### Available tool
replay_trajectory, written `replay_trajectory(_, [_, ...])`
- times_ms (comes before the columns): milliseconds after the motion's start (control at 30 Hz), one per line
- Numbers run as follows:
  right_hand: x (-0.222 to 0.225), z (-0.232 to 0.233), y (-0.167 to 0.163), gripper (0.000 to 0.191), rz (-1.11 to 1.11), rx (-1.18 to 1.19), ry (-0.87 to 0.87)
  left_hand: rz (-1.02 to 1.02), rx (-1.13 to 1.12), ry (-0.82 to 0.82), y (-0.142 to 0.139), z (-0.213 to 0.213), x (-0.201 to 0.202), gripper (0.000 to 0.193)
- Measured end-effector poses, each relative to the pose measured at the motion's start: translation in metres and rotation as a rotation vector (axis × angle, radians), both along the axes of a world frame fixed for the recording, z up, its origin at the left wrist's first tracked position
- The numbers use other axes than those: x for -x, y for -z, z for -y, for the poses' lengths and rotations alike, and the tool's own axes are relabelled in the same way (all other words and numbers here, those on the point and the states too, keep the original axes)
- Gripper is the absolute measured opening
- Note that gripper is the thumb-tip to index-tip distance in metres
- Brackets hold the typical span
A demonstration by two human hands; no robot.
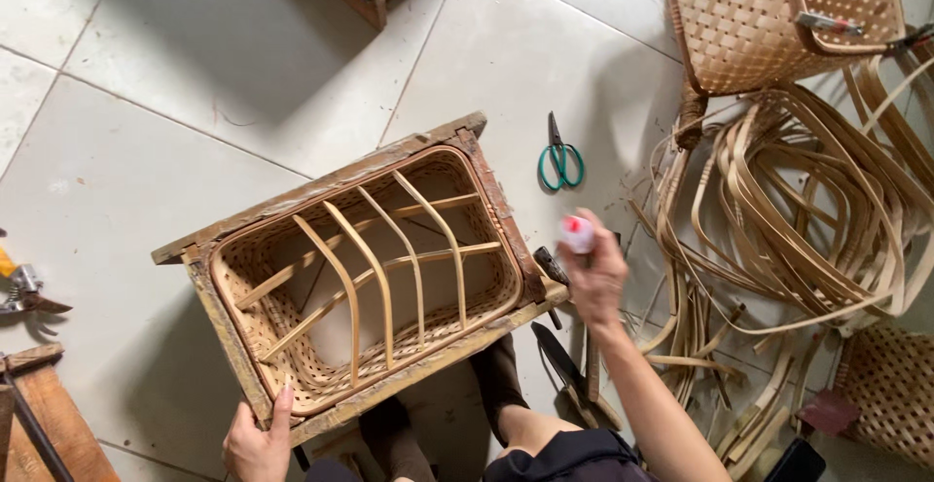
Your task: The person sits on the floor repairing a woven bamboo basket held in a wooden frame. They bend and insert thin bamboo strips across the basket interior, tap them into place with a hammer, and squeeze glue from a bottle onto the strips and rim.
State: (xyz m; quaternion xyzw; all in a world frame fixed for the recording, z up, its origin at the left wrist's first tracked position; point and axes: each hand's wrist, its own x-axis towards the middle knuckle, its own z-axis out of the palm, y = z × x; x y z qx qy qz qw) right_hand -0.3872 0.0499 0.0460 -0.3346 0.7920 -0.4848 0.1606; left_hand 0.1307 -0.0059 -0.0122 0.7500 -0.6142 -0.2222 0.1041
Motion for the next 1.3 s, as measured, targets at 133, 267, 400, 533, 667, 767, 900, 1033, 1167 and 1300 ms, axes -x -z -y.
replay_trajectory(133, [-0.030,0.058,-0.020,0.051,-0.496,-0.056,-0.193,0.048,-0.100,-0.046,-0.005,0.002,0.005,0.058])
replay_trajectory(267, [-0.044,0.087,-0.022,0.047,-0.638,-0.087,-0.199,0.065,-0.055,-0.037,-0.006,-0.001,0.008,0.059])
replay_trajectory(400, [-0.046,0.095,-0.018,0.045,-0.704,-0.133,-0.197,0.088,-0.084,-0.037,-0.007,-0.001,0.009,0.060])
replay_trajectory(533, [-0.044,0.094,-0.018,0.046,-0.703,-0.131,-0.214,0.071,-0.037,-0.015,-0.011,0.000,0.011,0.059])
replay_trajectory(667, [-0.041,0.095,-0.018,0.045,-0.705,-0.148,-0.234,0.038,-0.012,-0.003,-0.013,0.000,0.013,0.057])
replay_trajectory(767, [-0.039,0.097,-0.019,0.044,-0.728,-0.162,-0.242,0.051,-0.046,-0.005,-0.013,0.000,0.012,0.056])
replay_trajectory(900, [-0.036,0.094,-0.018,0.043,-0.778,-0.134,-0.236,0.071,-0.025,0.009,-0.009,-0.001,0.010,0.056])
replay_trajectory(1033, [-0.032,0.084,-0.014,0.041,-0.782,-0.146,-0.255,0.062,-0.038,0.002,-0.006,-0.002,0.009,0.055])
replay_trajectory(1167, [-0.028,0.072,-0.010,0.042,-0.801,-0.193,-0.264,0.087,-0.068,-0.002,-0.006,-0.002,0.009,0.055])
replay_trajectory(1300, [-0.031,0.056,-0.016,0.042,-0.786,-0.213,-0.248,0.080,0.012,0.017,-0.009,-0.002,0.010,0.054])
